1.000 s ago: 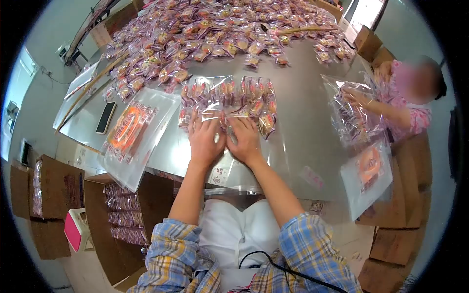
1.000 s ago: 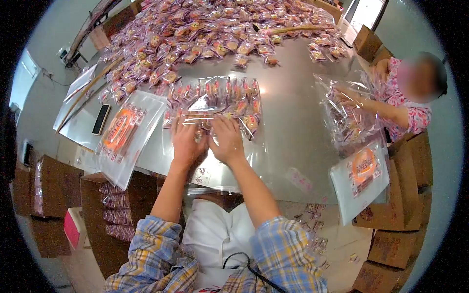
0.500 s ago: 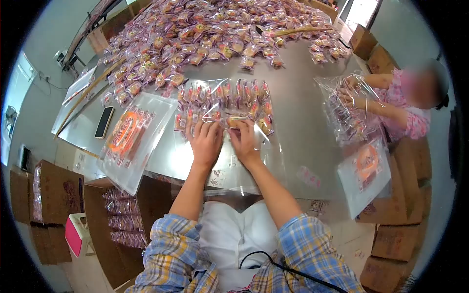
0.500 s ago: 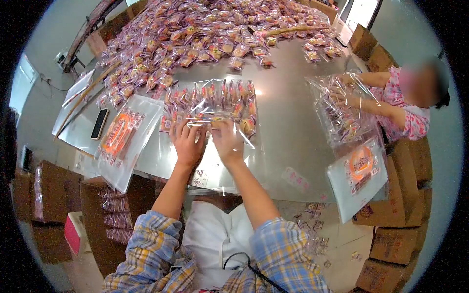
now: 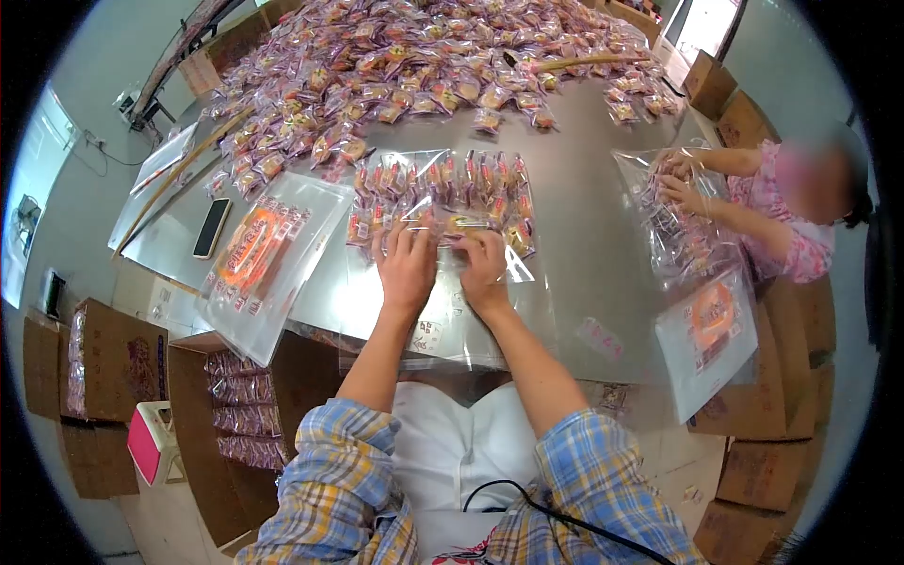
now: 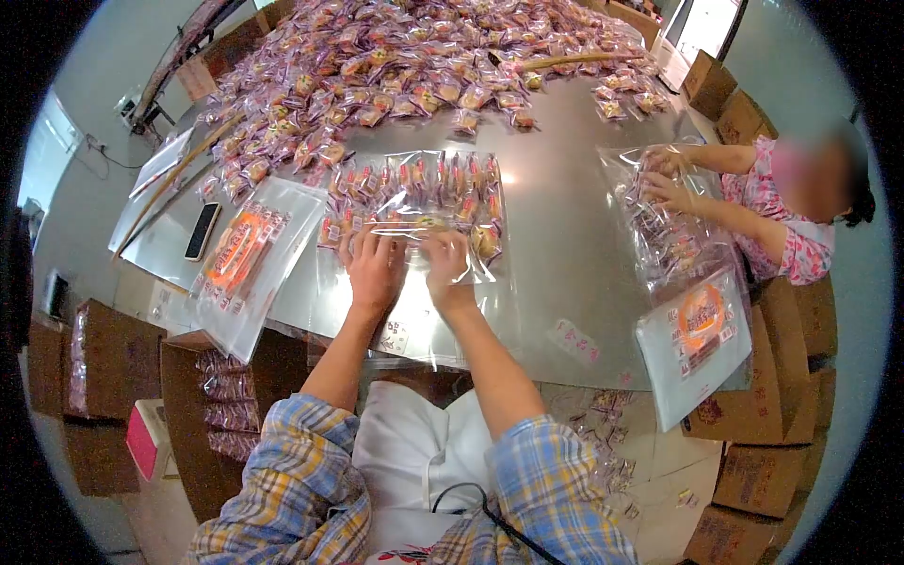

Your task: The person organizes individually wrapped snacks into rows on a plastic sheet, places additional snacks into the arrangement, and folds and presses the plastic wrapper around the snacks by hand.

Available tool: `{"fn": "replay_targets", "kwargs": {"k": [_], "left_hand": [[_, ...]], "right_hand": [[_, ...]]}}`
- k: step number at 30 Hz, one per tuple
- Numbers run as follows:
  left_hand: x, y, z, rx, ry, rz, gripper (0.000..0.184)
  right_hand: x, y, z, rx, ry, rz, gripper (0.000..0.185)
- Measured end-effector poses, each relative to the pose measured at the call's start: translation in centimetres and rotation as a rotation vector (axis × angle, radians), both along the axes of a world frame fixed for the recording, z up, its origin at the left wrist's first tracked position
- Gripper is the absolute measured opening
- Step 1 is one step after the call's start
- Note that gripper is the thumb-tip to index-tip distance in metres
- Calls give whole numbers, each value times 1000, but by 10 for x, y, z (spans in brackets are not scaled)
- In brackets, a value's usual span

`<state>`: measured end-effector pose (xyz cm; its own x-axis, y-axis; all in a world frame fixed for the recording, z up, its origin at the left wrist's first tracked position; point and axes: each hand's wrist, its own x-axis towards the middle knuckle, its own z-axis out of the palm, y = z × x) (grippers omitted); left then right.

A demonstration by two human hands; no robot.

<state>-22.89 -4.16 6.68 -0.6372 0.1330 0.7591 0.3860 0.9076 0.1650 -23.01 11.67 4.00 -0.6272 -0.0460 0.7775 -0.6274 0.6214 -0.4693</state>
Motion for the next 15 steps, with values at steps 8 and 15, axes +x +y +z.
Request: {"fn": "replay_targets", "kwargs": {"k": [8,15], "left_hand": [[1,-7,-2,4,-60,16,42],[3,-4,3,-13,-23,6,38]], "right_hand": [[10,-8,13,-84,-103,-107,46],[3,-2,4,-77,-284,-63,51]]}}
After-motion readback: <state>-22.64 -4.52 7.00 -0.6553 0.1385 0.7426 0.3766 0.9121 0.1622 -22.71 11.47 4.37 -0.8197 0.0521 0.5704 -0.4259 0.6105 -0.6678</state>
